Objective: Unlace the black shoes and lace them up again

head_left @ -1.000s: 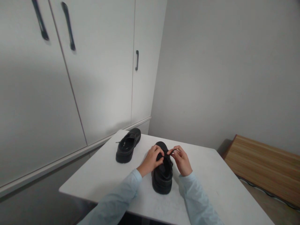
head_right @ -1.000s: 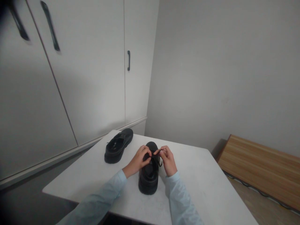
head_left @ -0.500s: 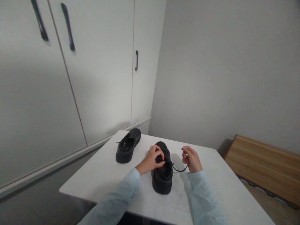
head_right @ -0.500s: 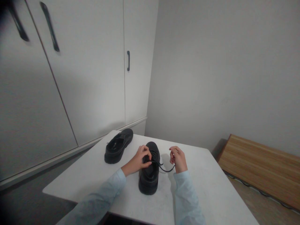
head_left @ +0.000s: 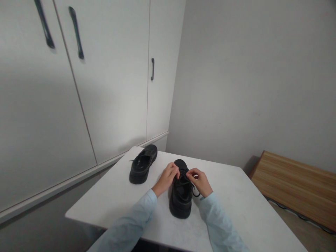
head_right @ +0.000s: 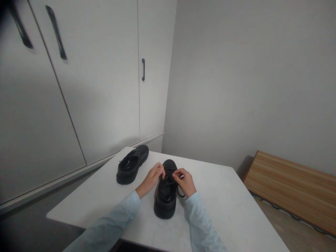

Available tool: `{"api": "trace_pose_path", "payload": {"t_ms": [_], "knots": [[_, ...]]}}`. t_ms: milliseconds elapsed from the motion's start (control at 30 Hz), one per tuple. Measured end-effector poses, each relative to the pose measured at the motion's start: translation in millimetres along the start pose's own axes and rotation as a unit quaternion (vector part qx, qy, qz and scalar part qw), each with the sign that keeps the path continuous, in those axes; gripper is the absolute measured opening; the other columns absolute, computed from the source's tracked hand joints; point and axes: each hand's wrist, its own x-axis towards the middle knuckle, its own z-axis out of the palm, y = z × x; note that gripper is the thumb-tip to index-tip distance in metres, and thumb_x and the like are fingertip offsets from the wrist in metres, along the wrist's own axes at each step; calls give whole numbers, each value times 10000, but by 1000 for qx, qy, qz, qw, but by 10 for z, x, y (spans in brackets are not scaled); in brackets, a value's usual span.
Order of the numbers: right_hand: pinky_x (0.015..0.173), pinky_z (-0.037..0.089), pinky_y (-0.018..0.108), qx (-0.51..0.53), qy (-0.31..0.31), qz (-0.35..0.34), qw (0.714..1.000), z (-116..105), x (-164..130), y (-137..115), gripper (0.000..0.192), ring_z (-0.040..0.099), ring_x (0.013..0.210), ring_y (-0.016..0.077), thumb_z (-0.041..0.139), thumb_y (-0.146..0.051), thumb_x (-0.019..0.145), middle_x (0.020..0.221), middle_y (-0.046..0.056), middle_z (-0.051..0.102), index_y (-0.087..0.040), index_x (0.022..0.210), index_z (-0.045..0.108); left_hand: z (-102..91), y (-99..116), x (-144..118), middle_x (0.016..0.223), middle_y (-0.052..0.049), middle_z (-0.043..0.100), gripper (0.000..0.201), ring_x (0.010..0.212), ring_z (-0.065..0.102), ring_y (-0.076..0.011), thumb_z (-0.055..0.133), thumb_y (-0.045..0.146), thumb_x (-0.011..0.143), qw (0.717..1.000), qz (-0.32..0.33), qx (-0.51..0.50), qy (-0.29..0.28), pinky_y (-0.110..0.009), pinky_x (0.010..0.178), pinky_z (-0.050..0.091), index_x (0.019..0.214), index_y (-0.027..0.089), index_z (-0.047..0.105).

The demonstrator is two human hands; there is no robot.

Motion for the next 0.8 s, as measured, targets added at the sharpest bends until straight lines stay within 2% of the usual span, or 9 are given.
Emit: {"api": "trace_pose_path", "payload": {"t_ms": [67,133,233,367,500,633,800], "knots": [[589,432,284,8,8,-1,1000,24,-1,-3,209,551,651,171,628,-385,714,707,40,634,-179,692,653,-11,-11,18,774,-32,516,450,798,516,-154,255,379,938,999,-16,-12,41,-285,798,415,669,171,550],[576,424,285,20,16,3,1000,43,-1,-14,205,541,630,168,642,-388,703,685,33,625,-184,679,650,-19,-29,27,814,-36,556,371,835,536,-162,299,353,928,998,-20,-6,59,-293,805,427,780,177,590],[548,408,277,41,29,10,999,67,0,-31,207,521,597,162,680,-394,663,645,19,607,-191,651,642,-10,-69,22,963,-53,592,201,969,539,-182,443,266,870,999,8,22,40,-323,887,417,917,198,625],[542,400,272,52,34,4,998,93,8,-20,215,506,593,158,697,-402,647,634,12,593,-196,643,636,32,-128,3,1086,-64,592,219,1067,519,-194,488,158,815,998,36,56,6,-355,968,383,958,211,645],[578,406,284,25,32,-8,999,121,18,12,179,507,615,162,664,-369,685,666,15,588,-197,651,629,61,-158,0,1102,-67,592,239,1080,513,-193,469,132,813,997,33,77,-2,-360,977,382,965,205,638],[598,400,291,0,49,-21,999,143,17,4,145,505,628,167,619,-325,715,668,12,579,-200,646,599,67,-134,-2,1103,-73,577,205,1095,491,-199,485,184,828,996,40,85,-9,-370,985,370,986,199,614],[573,388,279,32,58,-3,998,151,1,-45,174,495,587,157,591,-361,742,630,-2,578,-205,666,588,65,-85,-13,1102,-77,563,204,1099,472,-207,489,214,834,995,43,84,-21,-380,989,360,1008,200,594]]}}
